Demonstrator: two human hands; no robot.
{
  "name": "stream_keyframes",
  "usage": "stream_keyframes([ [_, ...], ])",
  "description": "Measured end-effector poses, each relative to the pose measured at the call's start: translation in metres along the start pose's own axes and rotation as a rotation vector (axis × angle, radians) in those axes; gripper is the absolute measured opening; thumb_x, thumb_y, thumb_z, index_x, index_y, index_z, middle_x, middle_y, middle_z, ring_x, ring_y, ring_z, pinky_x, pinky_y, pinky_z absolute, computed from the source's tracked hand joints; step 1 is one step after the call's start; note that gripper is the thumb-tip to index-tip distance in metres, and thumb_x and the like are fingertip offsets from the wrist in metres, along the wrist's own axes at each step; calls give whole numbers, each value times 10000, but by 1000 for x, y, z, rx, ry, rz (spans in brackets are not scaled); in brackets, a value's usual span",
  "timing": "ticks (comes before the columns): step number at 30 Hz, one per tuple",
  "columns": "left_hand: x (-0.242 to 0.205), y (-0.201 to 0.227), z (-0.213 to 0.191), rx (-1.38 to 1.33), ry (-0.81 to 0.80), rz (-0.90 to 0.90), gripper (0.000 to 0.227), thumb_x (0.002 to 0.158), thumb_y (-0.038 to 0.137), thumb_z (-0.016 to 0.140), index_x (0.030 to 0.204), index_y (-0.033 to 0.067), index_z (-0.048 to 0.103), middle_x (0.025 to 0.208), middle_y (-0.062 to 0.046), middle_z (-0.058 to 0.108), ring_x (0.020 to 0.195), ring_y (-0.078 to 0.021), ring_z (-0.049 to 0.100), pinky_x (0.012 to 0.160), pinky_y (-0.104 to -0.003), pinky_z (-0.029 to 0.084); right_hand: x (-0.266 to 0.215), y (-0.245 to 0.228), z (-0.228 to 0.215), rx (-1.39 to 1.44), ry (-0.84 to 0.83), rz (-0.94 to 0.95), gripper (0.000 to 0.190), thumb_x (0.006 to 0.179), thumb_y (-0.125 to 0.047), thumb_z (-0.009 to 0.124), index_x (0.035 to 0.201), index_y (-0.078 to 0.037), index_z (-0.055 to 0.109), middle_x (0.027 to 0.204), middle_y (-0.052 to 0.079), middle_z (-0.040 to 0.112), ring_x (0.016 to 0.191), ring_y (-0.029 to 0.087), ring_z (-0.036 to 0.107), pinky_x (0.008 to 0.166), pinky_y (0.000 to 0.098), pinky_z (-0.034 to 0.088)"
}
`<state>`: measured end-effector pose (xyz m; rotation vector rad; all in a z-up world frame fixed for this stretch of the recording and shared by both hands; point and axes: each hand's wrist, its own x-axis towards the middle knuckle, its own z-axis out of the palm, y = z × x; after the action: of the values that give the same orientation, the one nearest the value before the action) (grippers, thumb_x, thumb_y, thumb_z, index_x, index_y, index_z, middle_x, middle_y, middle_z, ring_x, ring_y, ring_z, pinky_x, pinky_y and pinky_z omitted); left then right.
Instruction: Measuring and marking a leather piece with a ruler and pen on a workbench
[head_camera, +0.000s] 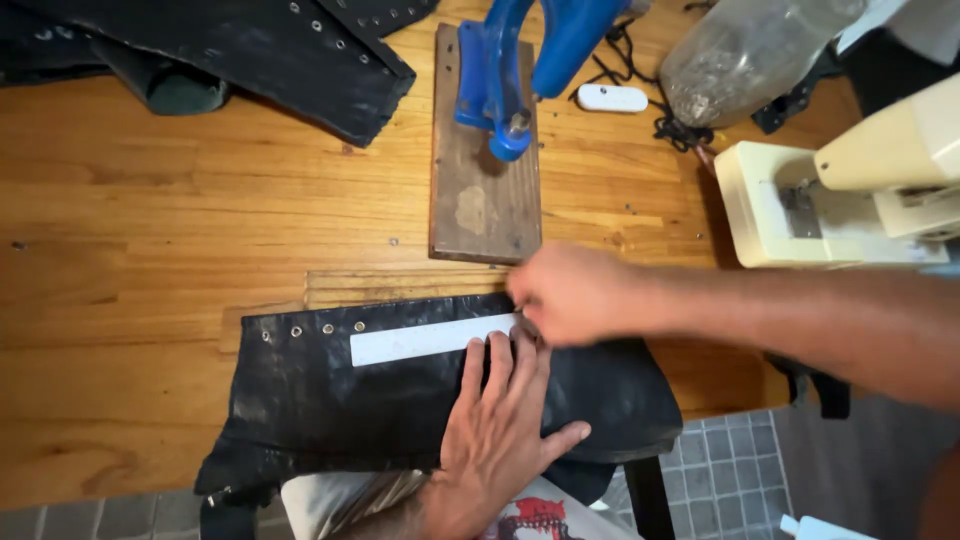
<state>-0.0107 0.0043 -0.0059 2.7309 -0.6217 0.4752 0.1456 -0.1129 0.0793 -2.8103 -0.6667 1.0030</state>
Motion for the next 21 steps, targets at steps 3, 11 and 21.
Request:
stream_keyframes([
  [3, -3, -1, 9, -130, 22, -10, 972, 787, 766, 650, 1391, 7, 592, 1353, -174, 572, 1380, -427, 427, 1199, -567, 278, 0, 5, 19, -746, -71, -545, 175, 794, -272, 707, 943, -190, 663, 880, 29, 692, 796, 321, 704, 554, 527, 581],
  [11, 4, 0, -7, 156, -40, 1, 1183, 789, 931, 486, 1497, -16, 453, 1374, -159, 533, 1283, -348, 452, 1145, -513, 333, -4, -35, -17, 90, -62, 193, 239, 681, -24, 489, 458, -81, 426, 459, 34, 280, 451, 155, 293, 420, 371, 263],
  [21, 2, -1, 6, 42, -96, 25, 1096, 830, 869, 493, 1443, -40, 517, 1316, -137, 565, 1300, -378, 436, 1179, -584, 274, 5, 10, 7, -917, 142, -1053, 100, 867, -142, 594, 937, -83, 636, 668, 62, 609, 463, 281, 631, 361, 460, 472],
])
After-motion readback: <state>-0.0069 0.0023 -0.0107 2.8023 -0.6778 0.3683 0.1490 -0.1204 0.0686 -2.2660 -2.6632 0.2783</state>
